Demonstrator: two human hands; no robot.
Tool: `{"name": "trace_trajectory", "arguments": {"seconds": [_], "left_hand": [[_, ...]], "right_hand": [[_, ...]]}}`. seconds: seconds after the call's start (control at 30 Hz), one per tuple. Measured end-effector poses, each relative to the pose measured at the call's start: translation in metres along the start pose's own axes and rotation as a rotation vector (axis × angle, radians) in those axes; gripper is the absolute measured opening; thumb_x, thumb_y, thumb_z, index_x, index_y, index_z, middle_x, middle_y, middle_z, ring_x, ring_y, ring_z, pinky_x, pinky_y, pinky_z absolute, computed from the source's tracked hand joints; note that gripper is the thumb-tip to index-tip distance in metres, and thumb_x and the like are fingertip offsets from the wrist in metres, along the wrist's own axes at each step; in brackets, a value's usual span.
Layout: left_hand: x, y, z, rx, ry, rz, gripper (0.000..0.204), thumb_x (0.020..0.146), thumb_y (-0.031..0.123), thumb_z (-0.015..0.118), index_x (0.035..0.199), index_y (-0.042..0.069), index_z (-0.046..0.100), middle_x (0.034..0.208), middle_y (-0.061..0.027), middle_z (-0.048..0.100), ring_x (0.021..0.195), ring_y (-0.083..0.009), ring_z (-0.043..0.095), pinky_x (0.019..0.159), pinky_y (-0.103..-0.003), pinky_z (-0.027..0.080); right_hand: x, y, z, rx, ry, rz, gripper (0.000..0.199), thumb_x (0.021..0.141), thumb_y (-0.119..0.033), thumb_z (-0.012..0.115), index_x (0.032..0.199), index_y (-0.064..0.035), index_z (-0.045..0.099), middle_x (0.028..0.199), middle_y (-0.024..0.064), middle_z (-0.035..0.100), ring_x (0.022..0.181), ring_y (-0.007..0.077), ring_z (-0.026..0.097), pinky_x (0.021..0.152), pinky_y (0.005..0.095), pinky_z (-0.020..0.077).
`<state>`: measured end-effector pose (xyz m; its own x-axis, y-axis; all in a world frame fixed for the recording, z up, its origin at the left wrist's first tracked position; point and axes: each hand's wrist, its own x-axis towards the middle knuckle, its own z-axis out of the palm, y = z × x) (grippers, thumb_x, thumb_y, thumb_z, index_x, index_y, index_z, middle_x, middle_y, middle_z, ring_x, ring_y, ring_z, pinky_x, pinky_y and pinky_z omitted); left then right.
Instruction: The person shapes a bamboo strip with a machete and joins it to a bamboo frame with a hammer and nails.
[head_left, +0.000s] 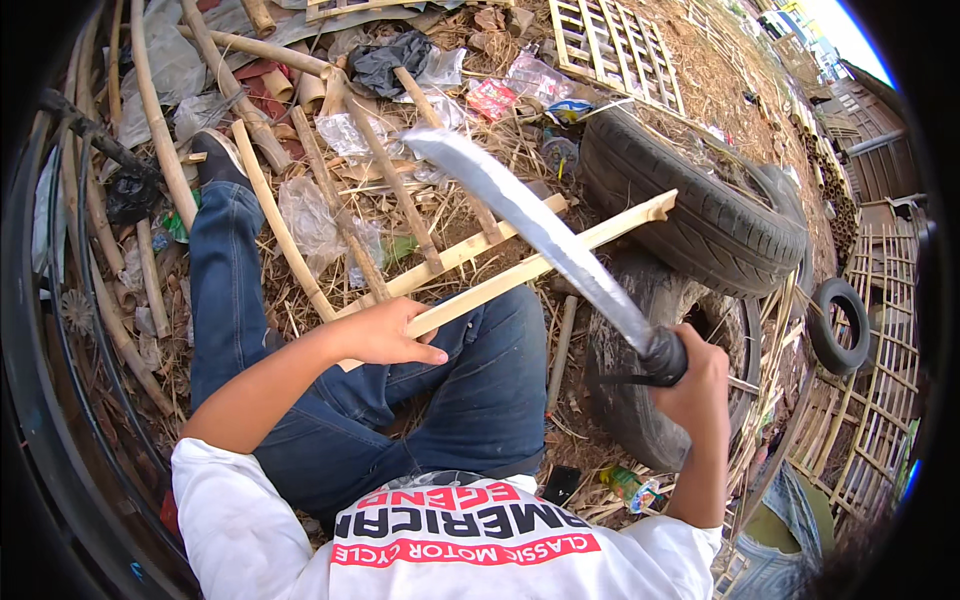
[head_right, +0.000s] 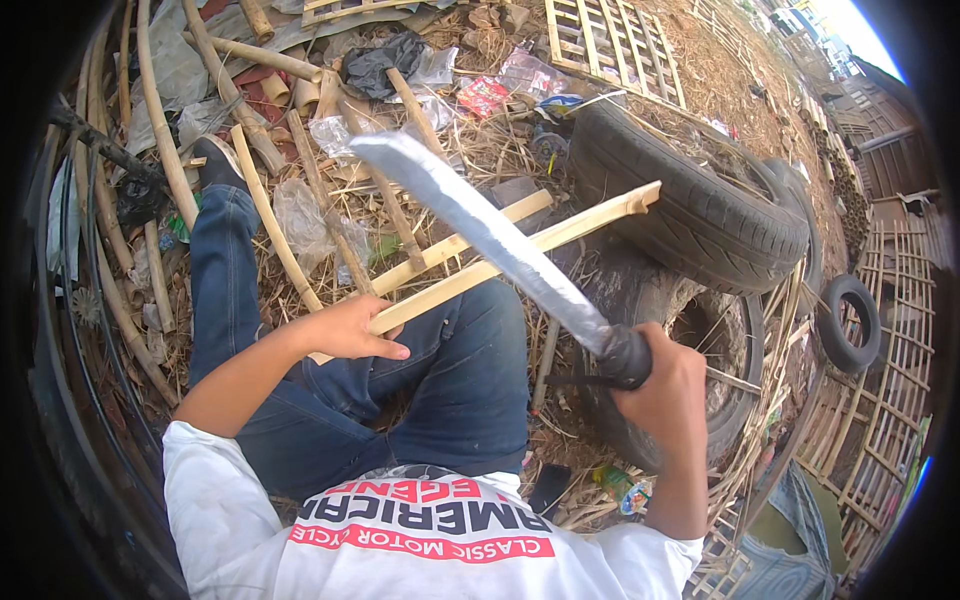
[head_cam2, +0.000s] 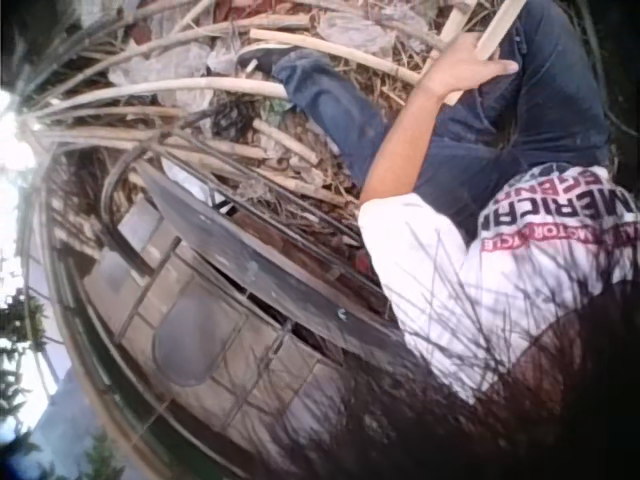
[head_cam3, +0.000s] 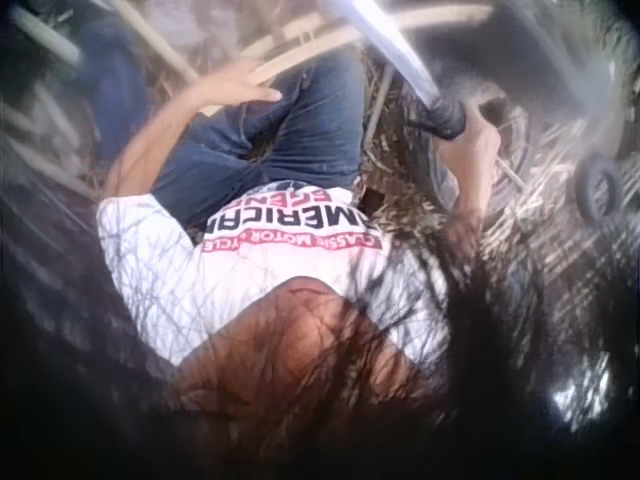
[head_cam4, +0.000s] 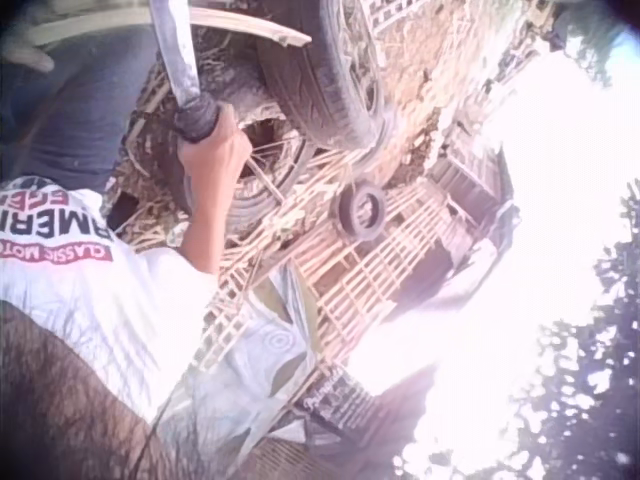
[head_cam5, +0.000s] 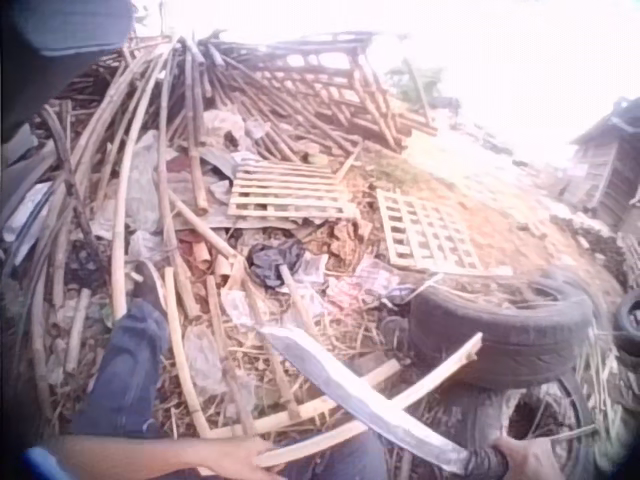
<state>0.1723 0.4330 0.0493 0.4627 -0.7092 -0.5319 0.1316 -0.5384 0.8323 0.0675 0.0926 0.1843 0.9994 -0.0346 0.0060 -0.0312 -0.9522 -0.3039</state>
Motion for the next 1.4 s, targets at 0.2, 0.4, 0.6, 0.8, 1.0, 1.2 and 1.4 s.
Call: {"name": "trace_trajectory", "arguments": {"seconds": [0.2,0.4,0.6,0.8,1.0,1.2,1.4], "left_hand": [[0.005,0.024,0.042,-0.167,0.122,0.177,0.043,0.078,0.033,0.079,0.075,0.007,0.045,0.066,0.0041,0.039,0.059,-0.0081,0.036,0.054,-0.026,0.034],[0.002,0.034,0.067,-0.175,0.265,0.187,0.038,0.08,0.024,0.078,0.076,0.006,0.044,0.064,0.0027,0.038,0.058,-0.0086,0.037,0.053,-0.027,0.034],[-0.01,0.025,0.078,-0.132,0.28,0.109,0.036,0.079,0.022,0.077,0.076,0.005,0.045,0.064,0.0012,0.04,0.057,-0.0098,0.037,0.052,-0.028,0.034],[-0.018,0.008,0.095,-0.151,0.285,0.101,0.037,0.078,0.021,0.079,0.075,0.004,0.046,0.061,0.001,0.041,0.057,-0.009,0.038,0.051,-0.029,0.035],[-0.011,0.011,0.094,-0.086,0.232,0.079,0.036,0.08,0.023,0.077,0.079,0.002,0.049,0.062,-0.0064,0.047,0.058,-0.0161,0.045,0.056,-0.034,0.04],[-0.006,0.003,0.098,0.013,0.21,0.133,0.038,0.079,0.026,0.078,0.078,0.001,0.05,0.061,-0.0068,0.048,0.054,-0.018,0.043,0.054,-0.034,0.04],[-0.024,-0.019,0.097,0.033,0.2,0.064,0.038,0.078,0.024,0.08,0.074,0.003,0.049,0.061,-0.0047,0.045,0.055,-0.0152,0.041,0.053,-0.033,0.039]], "right_hand": [[0.009,-0.012,0.05,-0.093,-0.128,-0.103,0.042,0.054,-0.012,0.077,0.092,-0.0071,0.061,0.07,0.015,0.064,0.068,0.0371,0.064,0.064,0.0442,0.0497],[0.021,0.006,0.039,-0.12,-0.101,-0.148,0.048,0.047,-0.009,0.077,0.092,-0.0083,0.061,0.07,0.0143,0.063,0.071,0.0375,0.063,0.066,0.0452,0.048],[0.032,0.033,0.016,-0.233,0.046,-0.024,0.039,0.056,-0.011,0.075,0.093,-0.007,0.062,0.075,0.0152,0.066,0.076,0.0369,0.064,0.069,0.0444,0.0492],[0.044,0.09,-0.008,-0.384,0.241,0.254,0.034,0.065,-0.015,0.073,0.096,-0.0057,0.062,0.078,0.0193,0.066,0.078,0.0388,0.064,0.07,0.0465,0.0484],[0.029,0.066,0.017,-0.259,0.165,0.123,0.035,0.064,-0.015,0.074,0.094,-0.0052,0.058,0.076,0.0163,0.066,0.074,0.0373,0.065,0.067,0.0448,0.0499],[0.03,0.056,0.026,-0.306,0.049,-0.263,0.043,0.05,-0.012,0.076,0.088,-0.0085,0.057,0.071,0.0112,0.064,0.07,0.033,0.064,0.065,0.0423,0.0493],[0.04,0.115,-0.03,-0.438,0.4,0.346,0.025,0.067,-0.015,0.07,0.085,-0.003,0.058,0.075,0.0196,0.066,0.074,0.0404,0.064,0.067,0.0472,0.0496]]}}
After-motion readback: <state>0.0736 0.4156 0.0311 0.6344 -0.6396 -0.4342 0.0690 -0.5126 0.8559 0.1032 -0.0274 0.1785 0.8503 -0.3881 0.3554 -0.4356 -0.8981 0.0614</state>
